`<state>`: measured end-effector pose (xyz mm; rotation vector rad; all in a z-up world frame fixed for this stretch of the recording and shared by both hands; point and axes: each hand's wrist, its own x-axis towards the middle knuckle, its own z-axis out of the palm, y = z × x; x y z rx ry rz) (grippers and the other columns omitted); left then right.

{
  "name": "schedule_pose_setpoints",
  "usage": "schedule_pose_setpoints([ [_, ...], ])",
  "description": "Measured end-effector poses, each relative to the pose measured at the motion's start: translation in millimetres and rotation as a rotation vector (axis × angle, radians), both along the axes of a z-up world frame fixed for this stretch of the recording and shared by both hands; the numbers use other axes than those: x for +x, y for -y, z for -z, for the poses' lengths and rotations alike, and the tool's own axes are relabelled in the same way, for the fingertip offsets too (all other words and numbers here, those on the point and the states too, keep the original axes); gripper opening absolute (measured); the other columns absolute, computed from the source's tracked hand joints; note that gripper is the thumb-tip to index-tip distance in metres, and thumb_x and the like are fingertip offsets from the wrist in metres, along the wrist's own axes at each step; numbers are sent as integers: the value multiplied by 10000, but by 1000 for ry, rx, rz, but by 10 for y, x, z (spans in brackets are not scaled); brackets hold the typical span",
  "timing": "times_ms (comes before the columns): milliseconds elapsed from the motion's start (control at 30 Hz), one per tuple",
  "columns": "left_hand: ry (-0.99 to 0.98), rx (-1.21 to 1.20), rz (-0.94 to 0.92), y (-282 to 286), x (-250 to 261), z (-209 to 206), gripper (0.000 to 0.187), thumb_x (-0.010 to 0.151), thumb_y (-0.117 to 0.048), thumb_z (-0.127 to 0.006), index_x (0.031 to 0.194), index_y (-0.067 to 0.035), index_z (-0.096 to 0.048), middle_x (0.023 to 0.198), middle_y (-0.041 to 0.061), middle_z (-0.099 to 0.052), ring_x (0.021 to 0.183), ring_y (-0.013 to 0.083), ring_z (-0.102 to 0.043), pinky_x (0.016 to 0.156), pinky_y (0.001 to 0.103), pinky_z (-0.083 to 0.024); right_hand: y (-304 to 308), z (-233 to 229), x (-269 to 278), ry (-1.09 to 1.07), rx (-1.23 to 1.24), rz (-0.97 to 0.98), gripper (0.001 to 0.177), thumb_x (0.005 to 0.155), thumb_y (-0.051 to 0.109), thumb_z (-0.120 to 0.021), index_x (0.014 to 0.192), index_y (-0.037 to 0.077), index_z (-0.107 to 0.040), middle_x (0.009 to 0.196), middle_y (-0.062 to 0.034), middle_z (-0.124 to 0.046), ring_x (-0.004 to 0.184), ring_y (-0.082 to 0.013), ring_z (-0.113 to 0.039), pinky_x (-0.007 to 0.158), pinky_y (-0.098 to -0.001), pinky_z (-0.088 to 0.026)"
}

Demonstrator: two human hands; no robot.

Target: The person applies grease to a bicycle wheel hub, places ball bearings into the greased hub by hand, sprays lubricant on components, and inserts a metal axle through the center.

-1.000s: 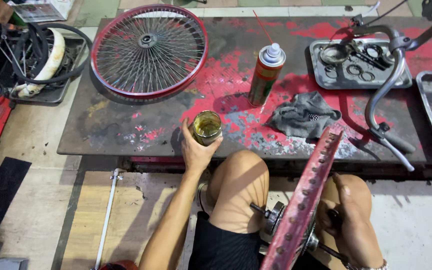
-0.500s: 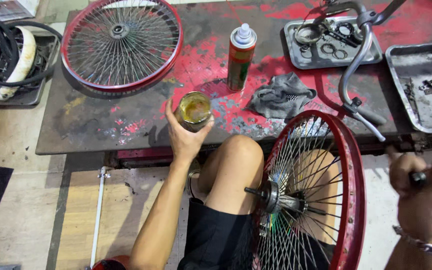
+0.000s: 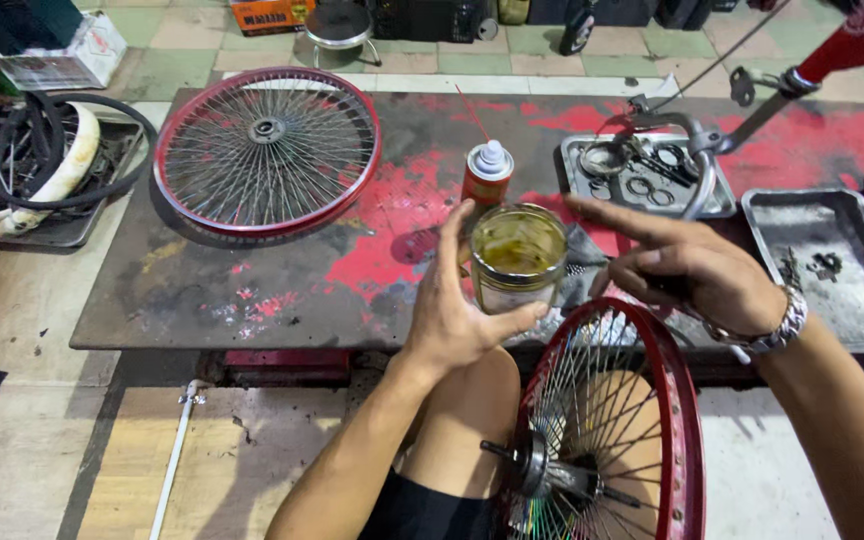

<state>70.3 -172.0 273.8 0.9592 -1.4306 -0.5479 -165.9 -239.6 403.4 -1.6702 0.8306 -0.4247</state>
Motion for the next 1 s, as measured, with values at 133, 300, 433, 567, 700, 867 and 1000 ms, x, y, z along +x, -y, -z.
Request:
schedule_pose_setpoints([
  [133,12,-7,20,31,-25,-20,1219,730,-377,-935,1622,-6,-192,1491,247,-576,1381,338,-624,1167,425,-500,89,122,20,-47,116,-45,861,783,268,-446,1629,136,-358,513,19,-383,450,-117,-337,464,-248,-291],
  [300,-59,84,57,31,-56,29,1212,710,-389,-924,1617,-20,-210,1433,224,-638,1331,316,-663,1136,414,-520,161,310,-34,50,72,-187,809,898,274,-482,1673,113,-315,588,27,-405,546,-108,-402,755,-296,-488],
  [433,-95,139,-5,50,16,-16,1204,660,-394,-938,1584,-36,-253,1343,211,-691,1241,299,-709,1058,400,-554,184,312,-103,-57,-44,-161,789,875,256,-475,1643,143,-333,772,-48,-662,693,-115,-550,710,-271,-460],
  [567,-117,110,1,79,88,-41,1177,650,-377,-942,1557,-16,-285,1296,210,-715,1190,290,-728,1031,392,-564,164,303,-144,-151,-27,-81,802,818,231,-466,1614,170,-396,764,-124,-728,660,-138,-552,674,-283,-477],
  [700,-222,90,45,70,72,-14,1169,666,-370,-935,1557,-14,-267,1278,198,-729,1168,263,-734,1021,373,-564,190,369,-225,-94,6,-118,801,849,226,-464,1640,175,-351,778,-93,-682,669,-142,-548,695,-287,-479],
  [867,-394,119,90,99,185,7,1134,672,-335,-932,1538,-14,-274,1233,190,-723,1118,255,-740,966,373,-594,198,421,-287,-109,-59,-104,764,904,182,-503,1660,124,-407,712,-58,-544,658,-162,-485,686,-322,-453],
  [1000,-291,111,-14,79,257,-71,1113,680,-318,-924,1539,-23,-281,1214,196,-738,1098,252,-747,954,366,-592,36,187,-63,-376,-298,-32,764,872,160,-541,1619,140,-379,711,-77,-641,667,-209,-585,719,-361,-508],
])
